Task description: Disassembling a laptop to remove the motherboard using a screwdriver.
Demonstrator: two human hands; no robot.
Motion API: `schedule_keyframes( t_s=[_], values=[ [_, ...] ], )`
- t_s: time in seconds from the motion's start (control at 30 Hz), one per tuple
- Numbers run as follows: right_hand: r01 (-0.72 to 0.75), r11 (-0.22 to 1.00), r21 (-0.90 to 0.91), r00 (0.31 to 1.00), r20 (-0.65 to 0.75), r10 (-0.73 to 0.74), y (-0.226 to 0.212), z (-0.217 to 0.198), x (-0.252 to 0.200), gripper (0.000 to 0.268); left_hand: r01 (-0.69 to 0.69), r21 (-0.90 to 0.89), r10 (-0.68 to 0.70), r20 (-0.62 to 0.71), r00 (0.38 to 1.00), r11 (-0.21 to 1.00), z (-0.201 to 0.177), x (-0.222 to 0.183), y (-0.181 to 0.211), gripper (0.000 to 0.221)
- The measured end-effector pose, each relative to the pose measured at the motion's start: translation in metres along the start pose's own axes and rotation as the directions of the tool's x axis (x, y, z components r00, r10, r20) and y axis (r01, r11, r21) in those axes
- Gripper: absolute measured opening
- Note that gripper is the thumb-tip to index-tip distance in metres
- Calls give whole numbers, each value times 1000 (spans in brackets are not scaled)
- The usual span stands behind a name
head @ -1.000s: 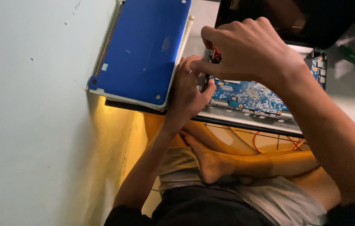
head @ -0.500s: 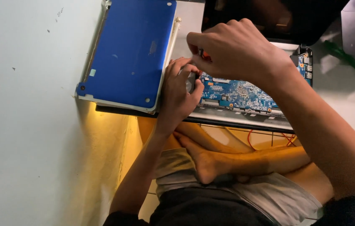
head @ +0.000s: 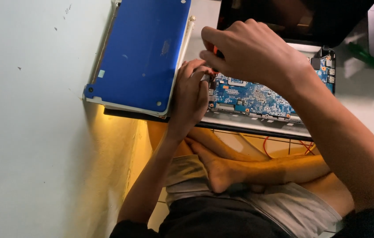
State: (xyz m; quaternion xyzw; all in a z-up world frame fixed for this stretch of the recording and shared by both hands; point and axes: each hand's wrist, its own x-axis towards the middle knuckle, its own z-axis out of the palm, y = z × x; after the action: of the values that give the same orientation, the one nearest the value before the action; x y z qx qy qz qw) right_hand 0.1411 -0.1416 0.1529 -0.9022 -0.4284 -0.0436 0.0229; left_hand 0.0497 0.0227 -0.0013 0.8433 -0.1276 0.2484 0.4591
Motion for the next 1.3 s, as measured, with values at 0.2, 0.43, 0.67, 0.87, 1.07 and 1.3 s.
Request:
schedule_keyframes(
  t_s=[0.2,0.43,0.67,0.87,1.07,1.3],
  values=[
    [-7,999,54,1000,22,6,-1,-6,-2,56,48,24,-48,-30,998,999,-1,2,5,45],
    [124,992,-26,982,-138,-127,25,-10,-20,39,-13,-54,10,-66,998,998,-3,2,8,17],
    [121,960,254,968,-243,-58,43,-6,-53,32,25,28,-26,23,999,999,-9,10,19,13],
    [174,867,466,907,-418,43,40,-2,-110,26,-76,-15,77,173,982,997,-11,11,39,19],
    [204,737,644,840,-502,207,55,16,-178,28,-190,-13,187,255,949,982,8,20,85,8],
    [112,478,871,526,-460,715,116,106,-302,16,-338,-129,360,221,906,932,111,114,150,9]
  ],
)
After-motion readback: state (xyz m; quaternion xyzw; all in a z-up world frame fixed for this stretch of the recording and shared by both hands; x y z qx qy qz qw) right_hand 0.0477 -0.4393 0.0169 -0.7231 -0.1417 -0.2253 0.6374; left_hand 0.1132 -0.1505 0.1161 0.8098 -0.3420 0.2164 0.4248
